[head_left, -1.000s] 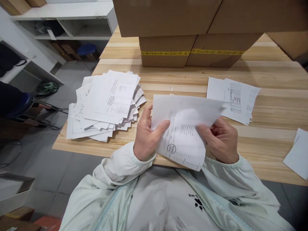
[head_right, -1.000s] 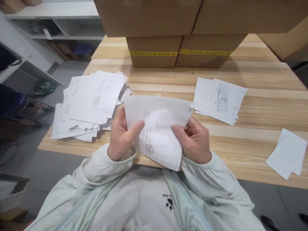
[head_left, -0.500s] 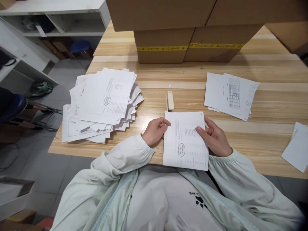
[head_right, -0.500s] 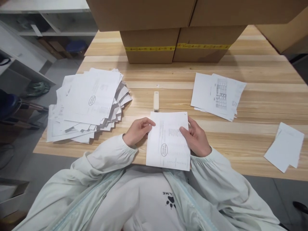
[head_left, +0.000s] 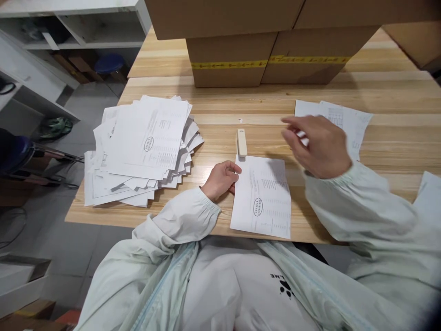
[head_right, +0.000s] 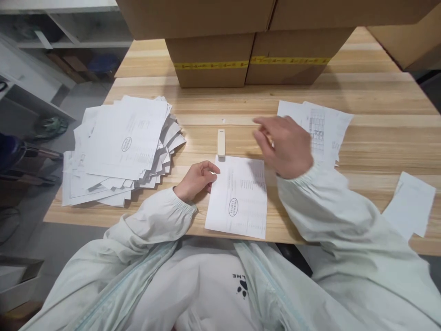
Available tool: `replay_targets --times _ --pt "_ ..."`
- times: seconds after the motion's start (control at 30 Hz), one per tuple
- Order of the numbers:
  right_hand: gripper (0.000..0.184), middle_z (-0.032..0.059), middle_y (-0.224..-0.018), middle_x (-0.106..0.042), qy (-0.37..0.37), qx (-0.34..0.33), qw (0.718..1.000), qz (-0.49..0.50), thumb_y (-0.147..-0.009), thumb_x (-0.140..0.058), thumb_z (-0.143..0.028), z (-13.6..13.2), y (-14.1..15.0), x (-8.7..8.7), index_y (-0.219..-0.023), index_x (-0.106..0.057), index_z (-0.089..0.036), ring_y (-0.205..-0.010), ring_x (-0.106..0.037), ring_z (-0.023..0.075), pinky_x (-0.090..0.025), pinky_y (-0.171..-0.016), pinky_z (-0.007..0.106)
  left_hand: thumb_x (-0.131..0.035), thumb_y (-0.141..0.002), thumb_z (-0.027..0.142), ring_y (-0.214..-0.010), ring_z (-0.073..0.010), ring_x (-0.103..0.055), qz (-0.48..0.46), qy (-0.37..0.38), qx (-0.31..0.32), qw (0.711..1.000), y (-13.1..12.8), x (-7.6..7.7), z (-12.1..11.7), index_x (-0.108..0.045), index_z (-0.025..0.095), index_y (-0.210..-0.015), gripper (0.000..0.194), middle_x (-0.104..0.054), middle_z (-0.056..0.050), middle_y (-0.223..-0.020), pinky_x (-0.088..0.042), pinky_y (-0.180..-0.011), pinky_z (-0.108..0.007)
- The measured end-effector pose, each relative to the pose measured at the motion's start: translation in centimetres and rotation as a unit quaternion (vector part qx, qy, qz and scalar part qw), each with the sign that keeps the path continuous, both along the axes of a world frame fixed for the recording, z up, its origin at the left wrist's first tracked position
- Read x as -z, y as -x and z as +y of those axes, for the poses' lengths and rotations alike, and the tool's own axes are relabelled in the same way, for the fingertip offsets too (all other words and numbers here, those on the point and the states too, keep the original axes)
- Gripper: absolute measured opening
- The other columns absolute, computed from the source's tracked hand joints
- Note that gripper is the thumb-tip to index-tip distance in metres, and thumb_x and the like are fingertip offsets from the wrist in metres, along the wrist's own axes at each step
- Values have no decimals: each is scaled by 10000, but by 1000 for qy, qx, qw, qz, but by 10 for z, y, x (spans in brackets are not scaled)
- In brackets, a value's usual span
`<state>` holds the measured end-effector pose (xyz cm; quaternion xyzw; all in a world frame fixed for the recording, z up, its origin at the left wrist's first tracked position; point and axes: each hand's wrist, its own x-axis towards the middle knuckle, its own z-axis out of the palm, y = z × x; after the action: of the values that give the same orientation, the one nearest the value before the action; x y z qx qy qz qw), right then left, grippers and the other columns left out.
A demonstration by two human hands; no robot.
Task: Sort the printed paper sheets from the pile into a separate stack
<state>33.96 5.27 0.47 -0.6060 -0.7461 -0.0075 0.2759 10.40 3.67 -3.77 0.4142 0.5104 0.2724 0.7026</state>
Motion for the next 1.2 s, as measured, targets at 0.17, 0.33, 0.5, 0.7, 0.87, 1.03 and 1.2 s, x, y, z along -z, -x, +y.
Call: replay_targets --times 0.17,0.33,0.5,0.7,0.87,1.03,1.2 --pt "486 129 -1303 -633 13 -142 990 -9 -1043 -316 -484 76 83 23 -1284 -616 -189 -1262 -503 314 -394 -1079 526 -555 -714 -24 -359 -71 -467 -4 -6 -12 1000 1 2 0 -543 164 -788 202 -471 99 -436 -412 -371 -166" --pt "465 158 -1496 -497 79 -171 980 -69 -1047 -318 -414 93 117 65 -1350 -561 -160 -1447 -333 329 -243 -1169 541 -561 -711 0 -366 -73 -477 0 -9 -2 1000 1 3 2 -541 165 -791 185 -479 97 -436 -417 -387 -165" --pt "484 138 -1513 -498 62 -143 988 -18 -1043 -335 -428 93 114 61 -1400 -524 -160 -1461 -344 305 -232 -1198 520 -542 -719 13 -369 -82 -475 6 -20 7 1000 0 6 3 -536 172 -788 174 -477 98 -432 -419 -398 -182" --pt "487 98 -1323 -663 -7 -19 982 188 -967 -476 -615 19 38 28 -1258 -640 -260 -1228 -583 251 -456 -1074 446 -539 -778 54 -467 -71 -472 43 -155 21 987 22 11 -27 -587 171 -731 135 -540 52 -539 -358 -480 -196" --pt "658 110 -867 -769 325 29 854 406 -905 -448 -748 -103 -22 45 -1050 -743 -178 -763 -731 229 -599 -715 382 -532 -853 101 -551 -81 -489 102 -319 -27 942 43 7 -59 -647 191 -764 171 -624 22 -679 -376 -550 -227" --pt "433 89 -979 -782 315 33 802 507 -815 -720 -582 -146 20 53 -1053 -740 -220 -876 -741 236 -614 -729 338 -536 -895 116 -515 -72 -510 72 -432 -47 898 32 -1 -59 -642 199 -829 150 -609 40 -655 -411 -519 -210" --pt "420 119 -908 -763 -41 232 894 380 -849 -709 -494 -72 -32 37 -985 -746 -98 -718 -687 179 -501 -594 275 -540 -969 203 -685 -93 -687 35 -414 -84 906 23 -11 -59 -601 211 -1106 150 -697 3 -859 -581 -647 -220"
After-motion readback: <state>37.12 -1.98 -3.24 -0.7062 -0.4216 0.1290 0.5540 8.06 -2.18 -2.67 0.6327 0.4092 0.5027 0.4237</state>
